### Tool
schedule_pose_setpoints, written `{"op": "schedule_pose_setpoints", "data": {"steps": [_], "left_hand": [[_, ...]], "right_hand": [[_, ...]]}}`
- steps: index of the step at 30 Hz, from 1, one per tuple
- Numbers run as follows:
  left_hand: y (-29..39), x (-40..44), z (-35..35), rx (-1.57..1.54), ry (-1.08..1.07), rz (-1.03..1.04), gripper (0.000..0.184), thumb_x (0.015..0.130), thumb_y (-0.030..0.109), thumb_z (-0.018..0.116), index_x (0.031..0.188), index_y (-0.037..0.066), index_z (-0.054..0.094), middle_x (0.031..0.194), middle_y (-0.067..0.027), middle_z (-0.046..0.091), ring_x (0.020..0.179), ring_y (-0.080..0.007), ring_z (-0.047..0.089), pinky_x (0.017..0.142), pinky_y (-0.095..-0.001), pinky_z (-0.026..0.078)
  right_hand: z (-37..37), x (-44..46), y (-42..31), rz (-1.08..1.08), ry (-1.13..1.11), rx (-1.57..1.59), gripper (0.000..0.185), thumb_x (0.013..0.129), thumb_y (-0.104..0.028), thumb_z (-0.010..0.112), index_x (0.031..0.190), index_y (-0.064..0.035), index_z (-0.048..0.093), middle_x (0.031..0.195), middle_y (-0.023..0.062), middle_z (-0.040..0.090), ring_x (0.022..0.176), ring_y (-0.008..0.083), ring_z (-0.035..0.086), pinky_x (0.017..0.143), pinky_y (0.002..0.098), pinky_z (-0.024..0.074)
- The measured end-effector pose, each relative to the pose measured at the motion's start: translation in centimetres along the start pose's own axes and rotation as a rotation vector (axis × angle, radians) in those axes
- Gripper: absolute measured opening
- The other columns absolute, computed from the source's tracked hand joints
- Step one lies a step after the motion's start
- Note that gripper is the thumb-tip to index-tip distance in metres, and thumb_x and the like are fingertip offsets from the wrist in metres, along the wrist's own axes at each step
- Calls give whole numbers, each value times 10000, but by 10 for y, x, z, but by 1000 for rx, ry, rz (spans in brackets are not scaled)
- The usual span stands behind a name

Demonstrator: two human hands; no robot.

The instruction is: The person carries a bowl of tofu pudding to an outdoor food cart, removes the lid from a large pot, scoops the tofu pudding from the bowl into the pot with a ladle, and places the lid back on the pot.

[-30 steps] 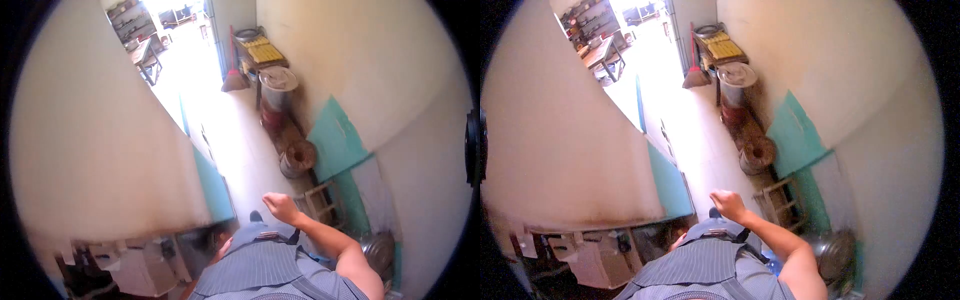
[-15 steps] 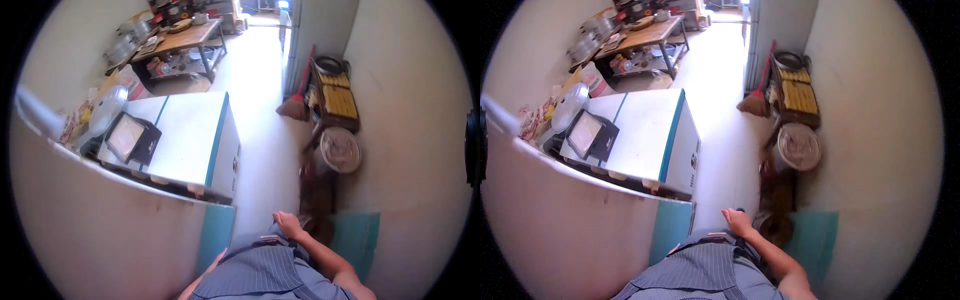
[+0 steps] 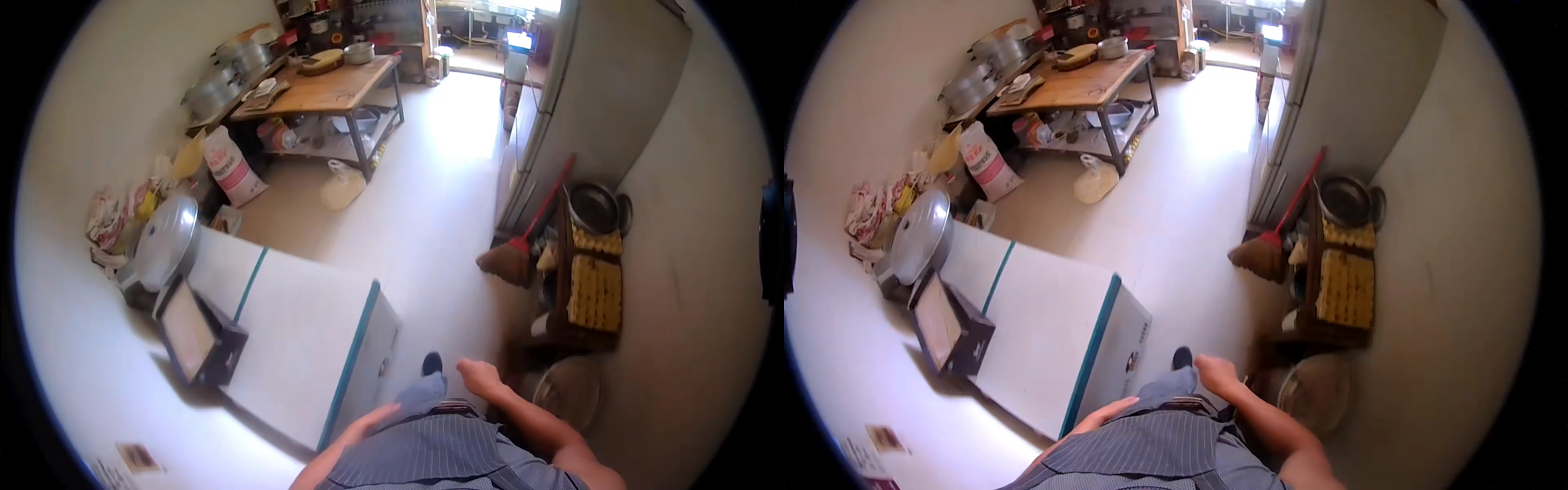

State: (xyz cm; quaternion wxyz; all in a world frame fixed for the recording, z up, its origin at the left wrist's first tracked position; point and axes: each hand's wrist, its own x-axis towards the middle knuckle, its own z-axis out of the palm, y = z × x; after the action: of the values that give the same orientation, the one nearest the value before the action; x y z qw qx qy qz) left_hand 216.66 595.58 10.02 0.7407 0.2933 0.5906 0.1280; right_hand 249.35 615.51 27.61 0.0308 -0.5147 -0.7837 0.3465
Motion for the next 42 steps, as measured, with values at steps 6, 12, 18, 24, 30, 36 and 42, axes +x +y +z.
{"op": "schedule_pose_setpoints", "data": {"steps": [6,12,18,24,30,36,42], "left_hand": [[224,114,-66,52,-188,-52,746,992,587,485,1512,56,421,1551,-127,417,1432,-248,371,1190,-414,279],[366,206,-107,272,-157,176,630,1040,463,478,1456,-10,471,1477,-110,497,1333,-241,456,1146,-342,329],[447,291,-163,-48,-43,115,664,1030,435,478,1536,37,319,1582,-96,311,1438,-227,278,1191,-369,233],[567,337,-221,-261,102,140,796,999,452,504,1604,69,156,1676,-94,122,1534,-231,112,1231,-383,146],[646,441,-308,-236,116,295,705,988,352,481,1592,80,239,1658,-80,217,1533,-218,145,1238,-368,121],[793,567,-442,-47,234,229,537,986,353,466,1397,18,548,1435,-160,553,1368,-258,474,1127,-372,360],[996,639,-555,510,389,236,513,958,404,545,1228,-21,641,1138,-177,709,1033,-280,663,927,-403,510]], "right_hand": [[-36,108,146,410,92,89,526,996,-471,437,913,-25,702,989,230,684,978,447,629,841,538,482],[-84,169,266,510,97,263,322,893,-249,528,800,14,690,843,246,686,800,414,671,712,510,500],[-99,326,383,584,-63,183,222,759,-194,656,824,-8,759,837,202,733,786,302,723,739,421,562],[-228,608,385,302,65,71,170,819,-92,594,852,-22,746,834,201,727,786,292,737,697,440,586],[-393,858,300,369,59,393,222,895,-20,509,974,15,713,684,118,671,572,183,672,537,332,554],[-398,971,352,346,30,195,176,865,-112,607,878,-44,769,785,158,735,707,226,722,695,377,576],[-427,1020,386,574,-17,139,365,935,-292,600,746,-1,715,657,184,682,631,282,702,619,402,550]]}}
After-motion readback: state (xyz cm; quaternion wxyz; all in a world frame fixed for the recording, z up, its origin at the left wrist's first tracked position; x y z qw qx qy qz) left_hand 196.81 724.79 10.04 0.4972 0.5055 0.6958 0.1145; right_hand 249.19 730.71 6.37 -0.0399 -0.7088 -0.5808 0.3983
